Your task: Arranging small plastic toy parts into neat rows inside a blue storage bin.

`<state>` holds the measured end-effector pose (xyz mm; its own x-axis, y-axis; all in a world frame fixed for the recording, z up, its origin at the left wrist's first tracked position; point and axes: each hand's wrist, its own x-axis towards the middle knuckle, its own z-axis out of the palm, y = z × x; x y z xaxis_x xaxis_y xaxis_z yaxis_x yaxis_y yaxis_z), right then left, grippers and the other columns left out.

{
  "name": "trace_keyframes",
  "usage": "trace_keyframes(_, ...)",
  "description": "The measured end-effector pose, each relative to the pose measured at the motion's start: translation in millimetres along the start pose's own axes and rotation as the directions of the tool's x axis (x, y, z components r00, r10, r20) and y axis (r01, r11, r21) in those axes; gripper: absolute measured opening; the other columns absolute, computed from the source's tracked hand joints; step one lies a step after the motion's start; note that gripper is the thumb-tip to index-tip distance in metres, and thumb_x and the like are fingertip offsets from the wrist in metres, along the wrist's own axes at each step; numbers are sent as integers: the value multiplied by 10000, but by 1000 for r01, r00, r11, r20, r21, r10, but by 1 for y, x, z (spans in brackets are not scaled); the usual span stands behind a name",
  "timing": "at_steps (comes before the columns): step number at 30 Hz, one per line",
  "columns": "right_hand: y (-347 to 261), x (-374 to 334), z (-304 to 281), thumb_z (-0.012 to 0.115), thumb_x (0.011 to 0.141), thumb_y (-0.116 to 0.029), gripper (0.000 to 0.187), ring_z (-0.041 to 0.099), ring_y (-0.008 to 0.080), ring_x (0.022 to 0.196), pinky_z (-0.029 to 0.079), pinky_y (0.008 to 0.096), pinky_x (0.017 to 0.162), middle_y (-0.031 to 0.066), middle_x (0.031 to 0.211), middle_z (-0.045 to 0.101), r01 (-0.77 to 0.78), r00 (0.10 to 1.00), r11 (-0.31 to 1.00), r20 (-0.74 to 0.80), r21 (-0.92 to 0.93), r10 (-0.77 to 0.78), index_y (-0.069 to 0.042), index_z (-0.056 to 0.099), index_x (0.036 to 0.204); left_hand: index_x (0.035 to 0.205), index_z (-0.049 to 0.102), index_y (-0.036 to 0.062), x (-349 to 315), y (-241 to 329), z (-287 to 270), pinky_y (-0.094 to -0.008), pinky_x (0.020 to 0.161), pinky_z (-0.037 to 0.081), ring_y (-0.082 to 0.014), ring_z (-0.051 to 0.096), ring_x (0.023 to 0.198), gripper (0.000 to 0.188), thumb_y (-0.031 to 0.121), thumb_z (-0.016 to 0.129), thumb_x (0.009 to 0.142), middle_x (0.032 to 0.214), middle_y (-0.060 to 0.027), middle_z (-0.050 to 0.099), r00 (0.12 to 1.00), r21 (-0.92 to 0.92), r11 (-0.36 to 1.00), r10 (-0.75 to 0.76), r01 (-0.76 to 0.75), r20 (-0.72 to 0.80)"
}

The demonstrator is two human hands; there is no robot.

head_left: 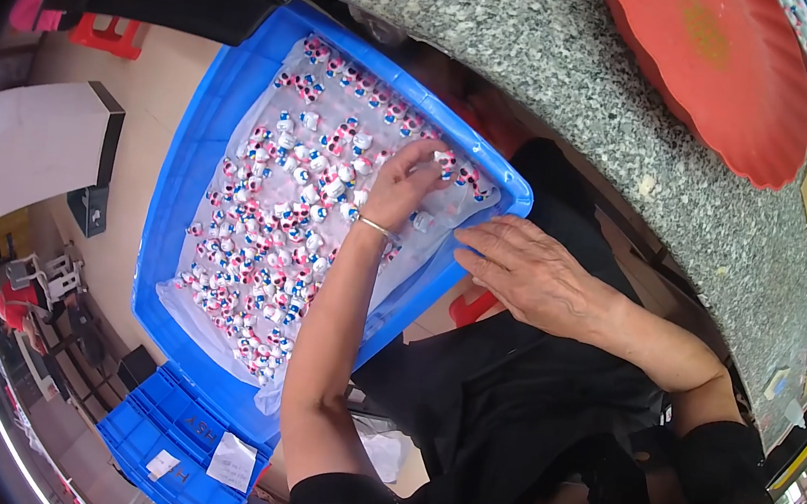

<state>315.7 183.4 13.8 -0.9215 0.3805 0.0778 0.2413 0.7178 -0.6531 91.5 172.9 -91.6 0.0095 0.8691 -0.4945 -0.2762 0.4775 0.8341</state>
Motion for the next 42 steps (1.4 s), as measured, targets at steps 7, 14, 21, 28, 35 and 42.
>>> trace_keyframes(7, 4, -1, -2, 660, 721, -32, 497, 509, 331, 1176, 399, 430, 1027, 162, 1282, 521, 27, 1000, 1000, 0, -4, -27, -5, 549, 1204, 1145, 585, 32, 6, -14, 13, -248, 782, 524, -107, 638, 864, 296, -23, 643, 861, 933, -23, 644, 958, 409, 894, 257, -184, -130)
trace_keyframes(14, 3, -6, 2, 652, 749, -38, 479, 502, 333, 1191, 383, 447, 1046, 162, 1290, 518, 11, 1000, 1000, 19, 1, -11, 0, 545, 1215, 871, 644, 20, 9, -24, 29, -258, 646, 520, -138, 642, 728, 84, -14, 691, 810, 804, -49, 625, 825, 565, 732, 545, -381, -149)
trace_keyframes(21, 0, -4, -1, 647, 782, -38, 443, 502, 337, 1195, 390, 449, 1046, 170, 1277, 526, 3, 999, 999, 33, -40, -2, 5, 548, 1211, 833, 637, 57, 2, 0, 2, -359, 690, 484, -275, 603, 763, 116, 12, 684, 737, 847, -102, 619, 706, 851, 359, 707, -384, 20)
trace_keyframes(28, -3, 1, -1, 647, 775, -31, 449, 506, 352, 1186, 399, 447, 1039, 178, 1275, 526, 16, 1000, 1000, 12, -18, -15, 7, 547, 1211, 902, 627, 89, -8, 19, -36, -421, 813, 447, -311, 552, 920, 236, 50, 718, 688, 894, -101, 621, 825, 982, 65, 554, -175, 110)
trace_keyframes(35, -1, -1, 0, 607, 737, -14, 464, 488, 327, 1216, 375, 421, 1067, 168, 1276, 524, -4, 1000, 1000, 10, 1, 4, 27, 553, 1195, 1107, 610, 73, -12, 15, -28, -301, 740, 492, -191, 623, 866, 313, 14, 671, 806, 1000, -87, 654, 906, 656, 698, 420, -286, -52)
trace_keyframes(42, 3, -2, 4, 557, 778, -9, 455, 485, 322, 1221, 351, 426, 1088, 165, 1288, 517, 12, 1000, 1000, 22, 13, -13, 14, 538, 1233, 1142, 581, 44, -8, 6, -2, -276, 774, 529, -140, 623, 831, 281, -14, 625, 871, 1039, -34, 609, 982, 44, 985, 171, -168, -84)
